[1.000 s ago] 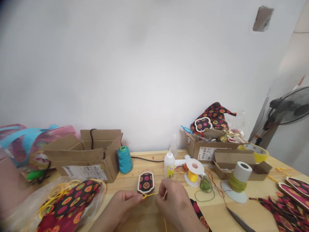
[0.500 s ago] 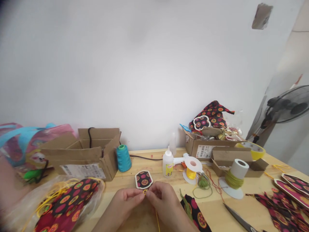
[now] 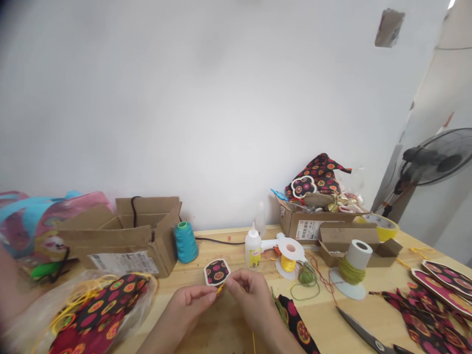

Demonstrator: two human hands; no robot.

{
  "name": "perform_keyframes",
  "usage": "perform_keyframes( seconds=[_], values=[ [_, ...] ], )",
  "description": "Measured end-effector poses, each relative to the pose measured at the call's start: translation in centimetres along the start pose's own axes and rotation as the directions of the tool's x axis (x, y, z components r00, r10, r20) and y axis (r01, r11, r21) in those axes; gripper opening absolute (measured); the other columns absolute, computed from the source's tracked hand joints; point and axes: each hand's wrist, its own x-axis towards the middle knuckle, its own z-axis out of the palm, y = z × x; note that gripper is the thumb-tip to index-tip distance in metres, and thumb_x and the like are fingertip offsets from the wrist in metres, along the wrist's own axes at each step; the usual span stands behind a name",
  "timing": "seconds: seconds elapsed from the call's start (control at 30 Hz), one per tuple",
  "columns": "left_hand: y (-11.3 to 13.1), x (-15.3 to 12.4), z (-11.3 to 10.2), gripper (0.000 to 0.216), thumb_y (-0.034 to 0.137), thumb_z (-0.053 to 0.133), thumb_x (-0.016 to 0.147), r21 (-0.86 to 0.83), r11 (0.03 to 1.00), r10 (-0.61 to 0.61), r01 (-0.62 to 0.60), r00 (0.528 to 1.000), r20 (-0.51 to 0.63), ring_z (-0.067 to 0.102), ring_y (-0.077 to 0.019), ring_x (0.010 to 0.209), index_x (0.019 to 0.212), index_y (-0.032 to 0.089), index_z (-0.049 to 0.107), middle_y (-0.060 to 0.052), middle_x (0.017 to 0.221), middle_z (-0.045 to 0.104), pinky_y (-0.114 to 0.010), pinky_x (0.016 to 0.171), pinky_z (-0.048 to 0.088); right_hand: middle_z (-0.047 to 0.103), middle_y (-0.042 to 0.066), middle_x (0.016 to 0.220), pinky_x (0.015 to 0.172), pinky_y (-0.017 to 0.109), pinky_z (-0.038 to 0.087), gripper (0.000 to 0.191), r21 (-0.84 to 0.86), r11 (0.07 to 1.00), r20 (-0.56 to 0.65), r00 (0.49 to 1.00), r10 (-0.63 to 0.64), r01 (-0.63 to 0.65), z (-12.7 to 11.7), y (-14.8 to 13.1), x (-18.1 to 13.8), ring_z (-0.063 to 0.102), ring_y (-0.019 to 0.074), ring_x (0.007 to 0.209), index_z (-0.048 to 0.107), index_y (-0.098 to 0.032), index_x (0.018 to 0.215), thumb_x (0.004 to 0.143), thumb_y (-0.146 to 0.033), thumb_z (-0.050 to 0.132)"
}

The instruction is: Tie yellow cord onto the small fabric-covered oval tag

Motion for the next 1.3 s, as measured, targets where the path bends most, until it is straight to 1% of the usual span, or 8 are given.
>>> perform_keyframes(
  seconds=[0.1,0.2,0.27,0.37,0.5,0.9,1.1,1.3],
  values=[
    [0.4,-0.2,0.3,0.03,0.038,0.066,0.057,0.027,0.999,-0.026,0.027,0.999,-0.045,0.047,-0.0103,0.053,0.069,0.011,0.066,0.001,0.057,0.06,-0.021,0.052,0.033,0.039,-0.003,0.052,0.048,0.02,0.024,0.035,0.053,0.998,0.016,1.0,0.023,-0.023,0.1,-0.2,0.0,0.031,0.0088,0.05,0.056,-0.012,0.061,0.063,-0.047,0.055],
    [0.8,-0.5,0.6,0.032,0.041,0.063,0.057,0.112,0.989,-0.082,0.093,0.992,-0.099,0.035,-0.0062,0.036,0.071,0.012,0.064,0.005,0.047,0.052,-0.02,0.041,0.025,0.043,-0.003,0.053,0.049,0.02,0.025,0.034,0.091,0.995,0.039,0.999,0.033,-0.037,0.3,-0.1,-0.1,0.034,0.0086,0.051,0.056,-0.011,0.06,0.064,-0.045,0.057],
    [1.0,-0.6,0.5,0.029,0.038,0.063,0.057,0.119,0.99,-0.064,0.075,0.993,-0.095,0.039,-0.0071,0.041,0.069,0.011,0.064,0.004,0.051,0.055,-0.02,0.043,0.027,0.045,-0.002,0.053,0.048,0.02,0.026,0.033,0.133,0.988,0.063,0.996,0.066,-0.074,0.4,0.2,-0.1,0.036,0.0085,0.05,0.056,-0.012,0.061,0.064,-0.044,0.058],
    [1.0,-0.5,0.4,0.023,0.032,0.062,0.059,0.076,0.997,-0.017,0.021,0.998,-0.06,0.048,-0.0116,0.057,0.067,0.011,0.065,0.0,0.059,0.061,-0.021,0.055,0.034,0.049,-0.002,0.051,0.046,0.02,0.028,0.033,0.203,0.973,0.103,0.99,0.092,-0.111,0.5,0.6,0.0,0.039,0.0088,0.047,0.056,-0.013,0.063,0.064,-0.045,0.059],
    [0.8,-0.3,0.2,0.024,0.032,0.058,0.064,0.111,0.993,0.042,-0.042,0.999,0.005,0.048,-0.0138,0.061,0.068,0.01,0.066,-0.002,0.061,0.061,-0.023,0.059,0.034,0.049,-0.003,0.049,0.045,0.02,0.029,0.034,0.224,0.969,0.078,0.993,0.091,-0.107,0.4,0.8,0.2,0.04,0.0083,0.045,0.057,-0.013,0.064,0.063,-0.047,0.061],
    [0.9,-0.5,0.4,0.03,0.036,0.049,0.07,0.319,0.94,0.109,-0.124,0.992,0.065,0.034,-0.0121,0.057,0.059,0.012,0.061,0.003,0.053,0.041,-0.023,0.054,0.027,0.041,-0.005,0.047,0.045,0.019,0.022,0.036,0.195,0.98,-0.006,0.999,0.037,-0.035,0.2,0.9,0.4,0.031,0.0062,0.045,0.06,-0.013,0.06,0.064,-0.048,0.062],
    [1.1,-0.6,0.2,0.028,0.034,0.049,0.07,0.352,0.926,0.138,-0.139,0.99,0.028,0.04,-0.0135,0.057,0.06,0.012,0.064,0.001,0.053,0.05,-0.024,0.055,0.031,0.041,-0.004,0.049,0.046,0.019,0.023,0.034,0.234,0.971,-0.027,0.999,0.044,-0.036,0.7,0.5,0.1,0.031,0.0068,0.047,0.061,-0.012,0.062,0.062,-0.046,0.063],
    [1.6,-0.8,0.5,0.028,0.032,0.051,0.071,0.297,0.939,0.188,-0.173,0.982,-0.022,0.052,-0.0186,0.067,0.075,0.011,0.068,-0.006,0.067,0.064,-0.026,0.063,0.038,0.045,-0.003,0.05,0.045,0.018,0.028,0.034,0.198,0.98,-0.017,1.0,0.015,-0.012,0.8,0.3,0.2,0.037,0.0072,0.047,0.06,-0.012,0.063,0.065,-0.046,0.062]
  ],
)
